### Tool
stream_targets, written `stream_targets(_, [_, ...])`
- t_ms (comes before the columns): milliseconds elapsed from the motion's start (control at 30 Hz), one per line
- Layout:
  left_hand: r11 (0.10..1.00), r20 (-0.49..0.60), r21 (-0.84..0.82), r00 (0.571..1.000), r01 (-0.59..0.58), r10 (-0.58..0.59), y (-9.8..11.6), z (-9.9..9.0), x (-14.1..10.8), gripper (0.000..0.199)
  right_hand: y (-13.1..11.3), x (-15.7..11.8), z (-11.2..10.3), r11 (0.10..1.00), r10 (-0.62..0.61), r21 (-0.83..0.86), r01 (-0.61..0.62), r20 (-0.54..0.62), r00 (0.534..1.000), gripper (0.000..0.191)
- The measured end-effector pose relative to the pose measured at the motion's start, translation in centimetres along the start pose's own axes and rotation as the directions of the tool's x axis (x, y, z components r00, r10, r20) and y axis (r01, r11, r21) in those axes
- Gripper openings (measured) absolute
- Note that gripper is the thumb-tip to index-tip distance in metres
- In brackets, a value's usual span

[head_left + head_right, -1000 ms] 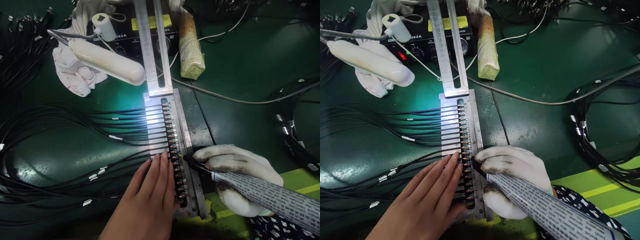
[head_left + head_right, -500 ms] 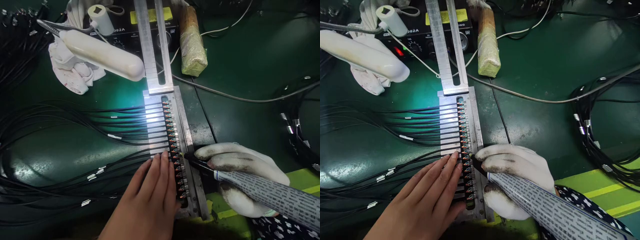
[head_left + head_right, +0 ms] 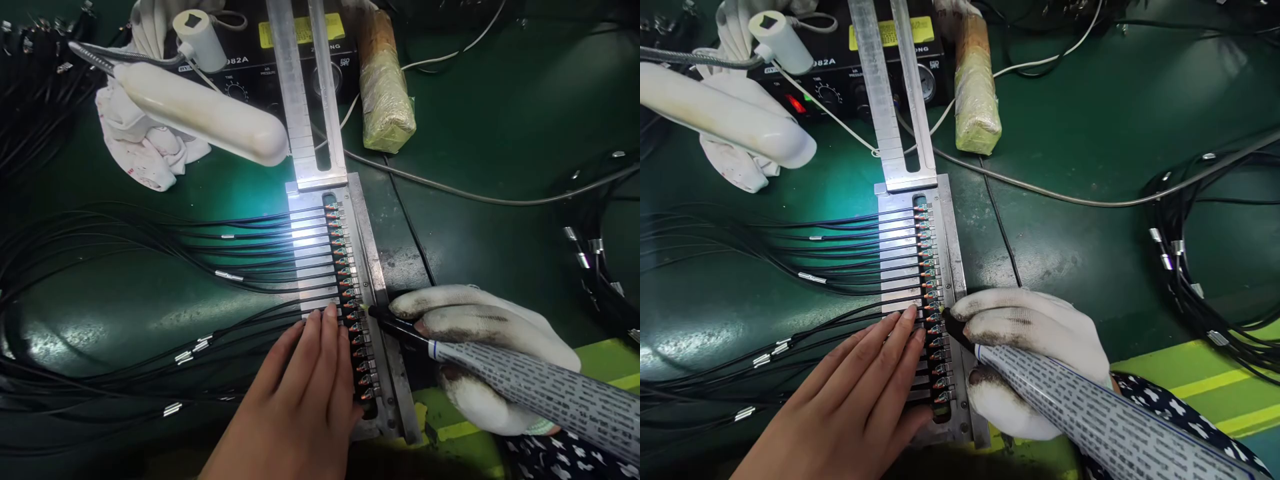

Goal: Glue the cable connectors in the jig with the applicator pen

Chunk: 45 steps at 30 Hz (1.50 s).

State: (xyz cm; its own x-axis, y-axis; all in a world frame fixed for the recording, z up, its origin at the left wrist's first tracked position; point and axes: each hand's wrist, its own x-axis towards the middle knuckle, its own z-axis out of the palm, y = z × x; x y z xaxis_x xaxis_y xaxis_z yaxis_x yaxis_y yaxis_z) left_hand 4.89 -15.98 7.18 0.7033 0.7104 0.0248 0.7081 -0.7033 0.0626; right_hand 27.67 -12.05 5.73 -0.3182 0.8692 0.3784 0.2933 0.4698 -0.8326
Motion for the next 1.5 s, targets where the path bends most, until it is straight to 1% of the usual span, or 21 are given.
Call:
stream_targets(67, [1.0, -0.005, 0.007, 1.0, 0.002, -0.002, 0.0, 0.2, 0.1, 0.047, 0.0, 0.0, 0.0, 1.0, -0.006, -0.006, 0.006, -0.004, 1.0, 0.018])
stream_targets(200, [1.0, -0.098, 0.023, 0.995, -0.02, 0.022, 0.1, 0.9, 0.0, 0.045, 0.2, 0.1, 0.1, 0.999, -0.018, -0.033, 0.019, 0.013, 1.0, 0.018])
stream_targets(267, [0.999, -0.118, 0.037, 0.993, -0.016, 0.02, 0.1, 1.0, -0.1, 0.046, 0.2, 0.0, 0.1, 0.998, -0.029, -0.046, 0.03, 0.013, 0.999, 0.018])
stream_targets(367, [0.998, -0.028, 0.061, 1.0, 0.007, -0.006, 0.2, 0.3, -0.4, 0.047, -0.2, -0.5, -0.2, 0.998, -0.058, -0.019, 0.058, -0.009, 0.998, 0.021])
stream_targets(433, [0.997, 0.025, 0.073, 1.0, -0.006, 0.004, 0.2, -0.2, -0.6, 0.047, -0.6, -1.0, -0.4, 0.997, -0.079, 0.012, 0.079, -0.024, 0.997, 0.027])
stream_targets(467, [0.997, 0.029, 0.074, 0.999, -0.024, 0.022, 0.3, -0.4, -0.8, 0.047, -0.8, -1.2, -0.5, 0.996, -0.086, 0.023, 0.087, -0.027, 0.996, 0.03])
stream_targets(567, [0.996, -0.009, 0.063, 0.998, -0.068, 0.068, 0.5, -0.4, -1.0, 0.049, -1.2, -1.6, -0.5, 0.996, -0.084, 0.013, 0.084, -0.018, 0.996, 0.03])
stream_targets(700, [0.996, -0.025, 0.059, 0.998, -0.063, 0.065, 0.6, 0.1, -0.9, 0.052, -1.2, -1.2, -0.1, 0.997, -0.055, -0.061, 0.055, 0.004, 0.998, 0.019])
stream_targets(800, [0.996, -0.036, 0.054, 0.996, -0.074, 0.076, 0.5, 0.1, -0.8, 0.05, -1.0, -0.8, 0.2, 0.995, -0.067, -0.079, 0.067, 0.01, 0.998, 0.016])
stream_targets(867, [0.996, -0.018, 0.048, 0.997, -0.077, 0.078, 0.4, 0.0, -0.7, 0.049, -0.9, -0.7, 0.3, 0.995, -0.069, -0.07, 0.07, 0.005, 0.998, 0.017])
stream_targets(1000, [0.996, -0.02, 0.043, 0.997, -0.073, 0.074, 0.4, -0.3, -0.6, 0.049, -0.8, -0.6, 0.3, 0.996, -0.065, -0.058, 0.064, -0.005, 0.998, 0.019])
stream_targets(1133, [0.998, 0.006, 0.02, 0.999, -0.052, 0.051, 0.5, 0.0, -0.6, 0.045, -0.9, -0.5, 0.2, 0.995, -0.073, -0.064, 0.073, 0.005, 0.997, 0.019])
stream_targets(1267, [0.997, -0.086, 0.021, 0.994, -0.072, 0.074, 0.4, 0.2, -0.6, 0.042, -1.0, -0.4, 0.0, 0.996, -0.056, -0.07, 0.058, 0.024, 0.998, 0.016])
stream_targets(1300, [0.997, -0.086, 0.024, 0.994, -0.072, 0.074, 0.4, 0.2, -0.6, 0.042, -1.0, -0.4, 0.0, 0.996, -0.057, -0.072, 0.059, 0.032, 0.998, 0.016])
stream_targets(1367, [0.997, -0.051, 0.023, 0.996, -0.069, 0.07, 0.5, 0.0, -0.6, 0.042, -1.0, -0.5, -0.1, 0.995, -0.063, -0.073, 0.066, 0.042, 0.997, 0.016])
stream_targets(1500, [0.998, -0.016, 0.016, 0.998, -0.062, 0.062, 0.5, -0.3, -0.6, 0.043, -1.0, -0.7, 0.0, 0.995, -0.075, -0.067, 0.077, 0.029, 0.997, 0.014])
